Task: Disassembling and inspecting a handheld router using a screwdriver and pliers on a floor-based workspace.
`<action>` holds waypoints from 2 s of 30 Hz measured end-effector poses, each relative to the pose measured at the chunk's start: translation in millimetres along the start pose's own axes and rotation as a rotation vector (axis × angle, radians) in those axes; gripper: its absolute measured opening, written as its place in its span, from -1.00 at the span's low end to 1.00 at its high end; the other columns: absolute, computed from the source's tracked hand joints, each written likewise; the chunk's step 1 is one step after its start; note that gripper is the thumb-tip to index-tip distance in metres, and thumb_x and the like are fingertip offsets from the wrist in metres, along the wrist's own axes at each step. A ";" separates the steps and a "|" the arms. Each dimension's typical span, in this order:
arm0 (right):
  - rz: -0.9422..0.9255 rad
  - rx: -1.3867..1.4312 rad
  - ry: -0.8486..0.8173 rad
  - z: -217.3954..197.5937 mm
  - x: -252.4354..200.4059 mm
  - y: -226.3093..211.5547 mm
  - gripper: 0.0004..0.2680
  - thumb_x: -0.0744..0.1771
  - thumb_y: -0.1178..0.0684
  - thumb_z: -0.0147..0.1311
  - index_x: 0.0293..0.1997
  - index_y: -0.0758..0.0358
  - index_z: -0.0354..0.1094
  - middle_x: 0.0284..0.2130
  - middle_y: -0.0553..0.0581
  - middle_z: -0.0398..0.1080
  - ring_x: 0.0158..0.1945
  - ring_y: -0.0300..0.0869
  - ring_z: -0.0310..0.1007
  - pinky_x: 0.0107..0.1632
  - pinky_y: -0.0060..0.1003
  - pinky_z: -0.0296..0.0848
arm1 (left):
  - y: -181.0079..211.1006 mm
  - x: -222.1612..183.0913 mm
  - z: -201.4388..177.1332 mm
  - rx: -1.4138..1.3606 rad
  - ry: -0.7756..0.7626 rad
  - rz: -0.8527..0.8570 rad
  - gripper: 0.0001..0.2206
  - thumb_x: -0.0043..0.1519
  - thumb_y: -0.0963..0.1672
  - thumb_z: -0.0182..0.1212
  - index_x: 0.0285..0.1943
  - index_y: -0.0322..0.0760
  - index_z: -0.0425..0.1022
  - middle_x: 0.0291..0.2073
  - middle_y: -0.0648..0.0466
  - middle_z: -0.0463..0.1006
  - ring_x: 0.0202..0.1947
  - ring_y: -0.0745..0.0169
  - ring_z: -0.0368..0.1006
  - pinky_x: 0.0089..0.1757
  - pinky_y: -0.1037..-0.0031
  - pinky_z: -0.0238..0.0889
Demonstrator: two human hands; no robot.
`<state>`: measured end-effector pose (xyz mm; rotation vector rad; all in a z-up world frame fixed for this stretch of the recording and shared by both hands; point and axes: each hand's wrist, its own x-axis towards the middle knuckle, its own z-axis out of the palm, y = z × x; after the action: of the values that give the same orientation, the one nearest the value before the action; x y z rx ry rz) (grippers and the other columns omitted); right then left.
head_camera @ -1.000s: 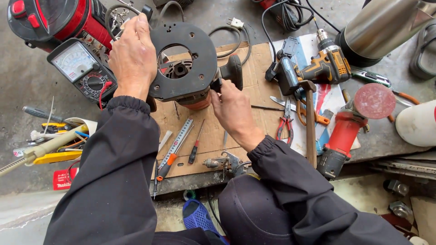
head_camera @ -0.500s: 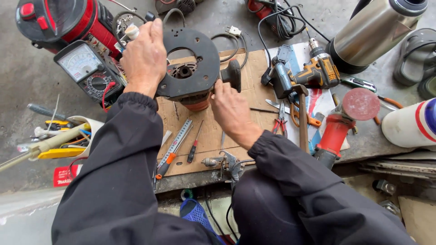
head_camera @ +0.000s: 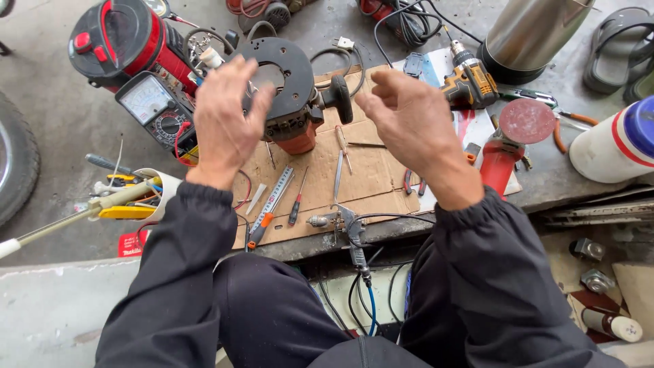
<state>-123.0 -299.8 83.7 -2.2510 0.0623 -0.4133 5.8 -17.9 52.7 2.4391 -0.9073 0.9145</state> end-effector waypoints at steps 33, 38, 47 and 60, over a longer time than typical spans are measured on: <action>0.193 -0.270 -0.311 34.7 -1.5 98.1 -0.62 0.38 -0.27 0.14 0.27 0.04 0.57 0.02 0.15 0.67 0.16 0.29 0.61 0.24 0.28 0.53 | 14.9 -16.1 32.3 0.112 0.042 -0.111 -0.61 0.53 0.16 0.26 0.32 0.00 0.68 0.25 0.08 0.69 0.31 0.09 0.55 0.34 0.23 0.35; 0.120 -0.278 -0.343 81.6 11.3 67.7 -0.60 0.43 -0.26 0.05 0.06 0.34 0.61 -0.30 0.31 0.65 -0.28 0.19 0.66 -0.20 0.06 0.58 | -3.7 58.6 54.6 0.132 -0.211 -0.208 -0.24 0.52 0.28 -0.23 0.68 -0.25 0.29 0.64 -0.26 0.18 0.64 -0.29 -0.01 0.49 -0.13 -0.37; 0.143 -0.114 -0.314 168.3 64.7 60.6 -0.58 0.43 -0.28 0.05 -0.25 0.44 0.41 -0.42 0.36 0.59 -0.40 0.24 0.61 -0.23 0.06 0.57 | -18.8 36.4 95.0 0.177 -0.335 -0.375 -0.16 0.40 0.37 -0.21 0.71 -0.07 0.23 0.65 -0.18 0.18 0.65 -0.26 0.00 0.49 -0.16 -0.38; 0.716 1.279 -0.364 178.1 51.1 99.1 -0.62 0.49 -0.07 -0.08 0.14 0.64 0.40 -0.15 0.59 0.62 -0.15 0.15 0.72 -0.08 -0.19 0.74 | -18.8 43.2 95.5 0.213 -0.364 -0.387 -0.15 0.40 0.39 -0.22 0.72 -0.02 0.20 0.67 -0.11 0.16 0.66 -0.20 -0.02 0.50 -0.10 -0.42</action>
<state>-9.6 -243.7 -84.1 -0.8991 0.3027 0.3089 85.9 -74.8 11.8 2.8831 -0.4272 0.4558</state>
